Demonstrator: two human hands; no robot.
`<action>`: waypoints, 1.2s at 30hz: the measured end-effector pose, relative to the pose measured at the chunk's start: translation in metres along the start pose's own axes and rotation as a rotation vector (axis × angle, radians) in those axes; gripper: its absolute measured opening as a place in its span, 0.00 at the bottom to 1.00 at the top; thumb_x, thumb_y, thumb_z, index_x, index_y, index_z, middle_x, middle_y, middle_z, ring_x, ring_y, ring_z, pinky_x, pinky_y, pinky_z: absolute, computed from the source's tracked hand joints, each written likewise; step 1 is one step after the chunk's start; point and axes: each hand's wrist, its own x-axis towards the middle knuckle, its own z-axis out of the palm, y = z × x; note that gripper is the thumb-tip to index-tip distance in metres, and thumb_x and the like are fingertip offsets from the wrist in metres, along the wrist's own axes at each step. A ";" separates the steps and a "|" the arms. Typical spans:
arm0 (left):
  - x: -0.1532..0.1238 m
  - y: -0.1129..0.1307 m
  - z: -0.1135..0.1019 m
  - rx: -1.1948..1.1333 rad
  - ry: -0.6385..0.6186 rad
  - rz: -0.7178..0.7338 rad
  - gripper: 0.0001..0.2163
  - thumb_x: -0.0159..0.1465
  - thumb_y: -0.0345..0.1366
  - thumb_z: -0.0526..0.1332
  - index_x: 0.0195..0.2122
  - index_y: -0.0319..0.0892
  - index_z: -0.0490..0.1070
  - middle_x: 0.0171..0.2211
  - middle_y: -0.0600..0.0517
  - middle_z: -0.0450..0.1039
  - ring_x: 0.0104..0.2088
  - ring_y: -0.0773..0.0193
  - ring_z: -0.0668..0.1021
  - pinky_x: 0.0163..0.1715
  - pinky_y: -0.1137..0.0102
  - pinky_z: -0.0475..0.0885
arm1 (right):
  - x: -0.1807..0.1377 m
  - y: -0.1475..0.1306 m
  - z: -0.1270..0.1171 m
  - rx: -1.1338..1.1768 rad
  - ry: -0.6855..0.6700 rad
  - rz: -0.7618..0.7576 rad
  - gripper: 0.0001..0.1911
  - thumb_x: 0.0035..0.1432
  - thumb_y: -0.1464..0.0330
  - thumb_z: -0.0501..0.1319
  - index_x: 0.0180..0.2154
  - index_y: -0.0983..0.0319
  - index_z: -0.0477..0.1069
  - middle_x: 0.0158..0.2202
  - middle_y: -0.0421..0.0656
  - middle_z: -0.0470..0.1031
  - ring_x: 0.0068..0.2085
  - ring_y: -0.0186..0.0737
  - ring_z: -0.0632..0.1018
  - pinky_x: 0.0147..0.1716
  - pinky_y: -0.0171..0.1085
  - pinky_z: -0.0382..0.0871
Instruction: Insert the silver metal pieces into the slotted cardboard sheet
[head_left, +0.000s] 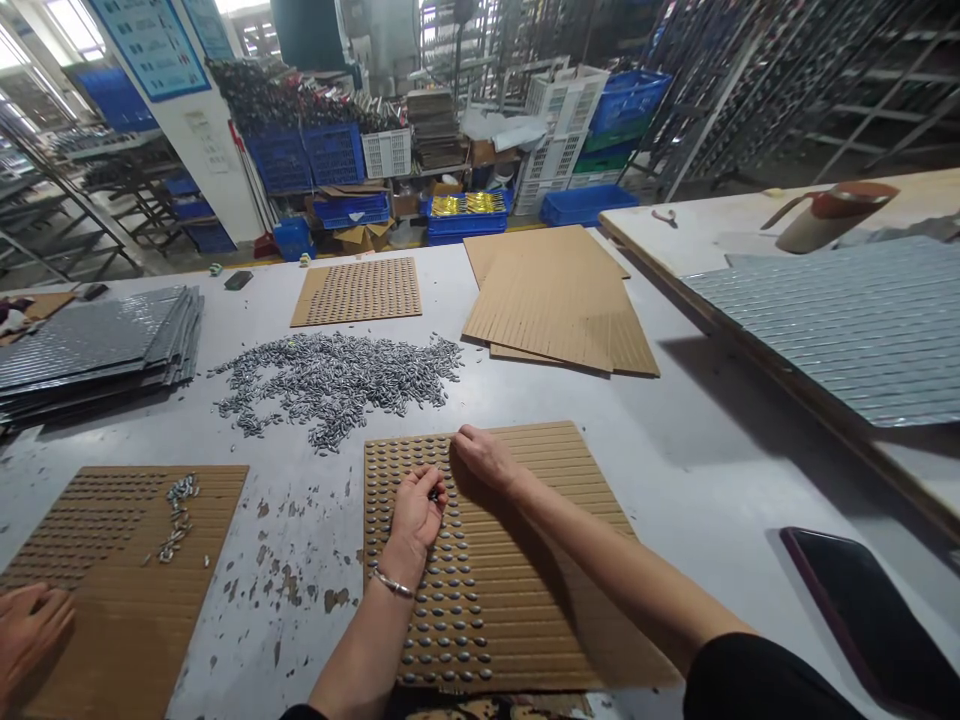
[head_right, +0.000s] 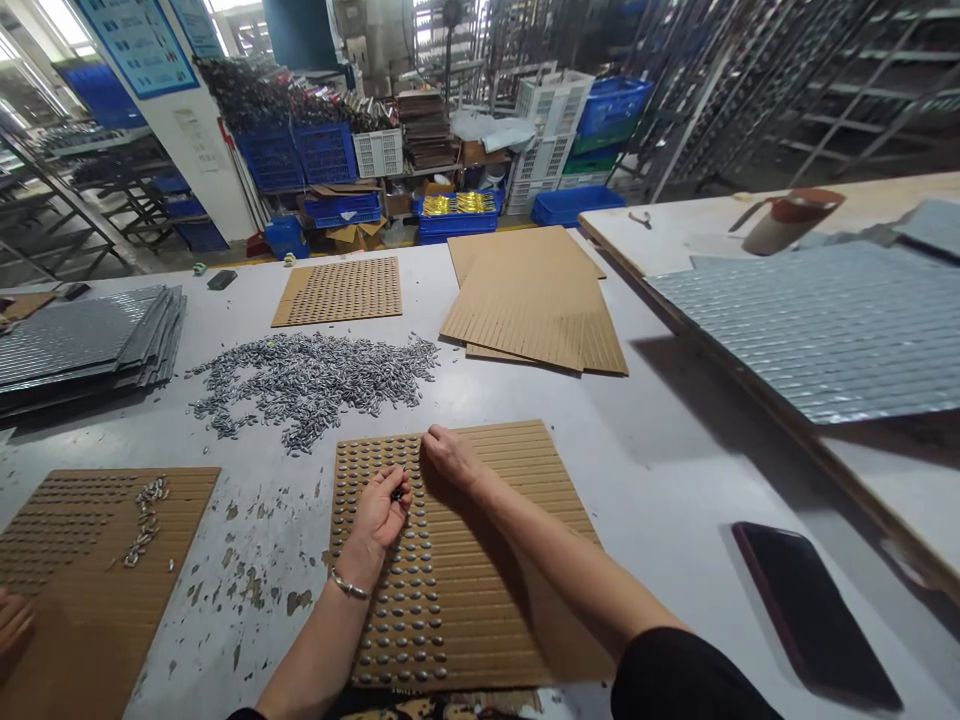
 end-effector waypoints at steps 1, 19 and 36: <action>0.000 0.000 0.000 -0.002 -0.002 0.000 0.11 0.49 0.28 0.71 0.29 0.37 0.68 0.24 0.54 0.70 0.22 0.74 0.70 0.19 0.79 0.63 | -0.002 0.001 0.000 0.002 -0.004 -0.016 0.12 0.61 0.76 0.52 0.33 0.64 0.73 0.35 0.48 0.71 0.35 0.38 0.70 0.34 0.33 0.60; -0.011 -0.011 0.012 0.102 -0.157 -0.022 0.15 0.46 0.34 0.74 0.29 0.35 0.70 0.24 0.54 0.68 0.20 0.75 0.68 0.17 0.79 0.58 | -0.056 -0.037 -0.018 1.052 0.089 0.296 0.16 0.56 0.56 0.59 0.34 0.63 0.71 0.28 0.41 0.76 0.29 0.36 0.75 0.30 0.35 0.69; -0.011 -0.004 0.000 0.029 -0.059 0.018 0.06 0.53 0.25 0.63 0.33 0.36 0.70 0.31 0.47 0.75 0.28 0.68 0.76 0.24 0.77 0.68 | -0.009 -0.020 -0.002 0.492 0.149 0.567 0.08 0.53 0.67 0.57 0.27 0.61 0.74 0.24 0.41 0.75 0.27 0.36 0.73 0.28 0.33 0.59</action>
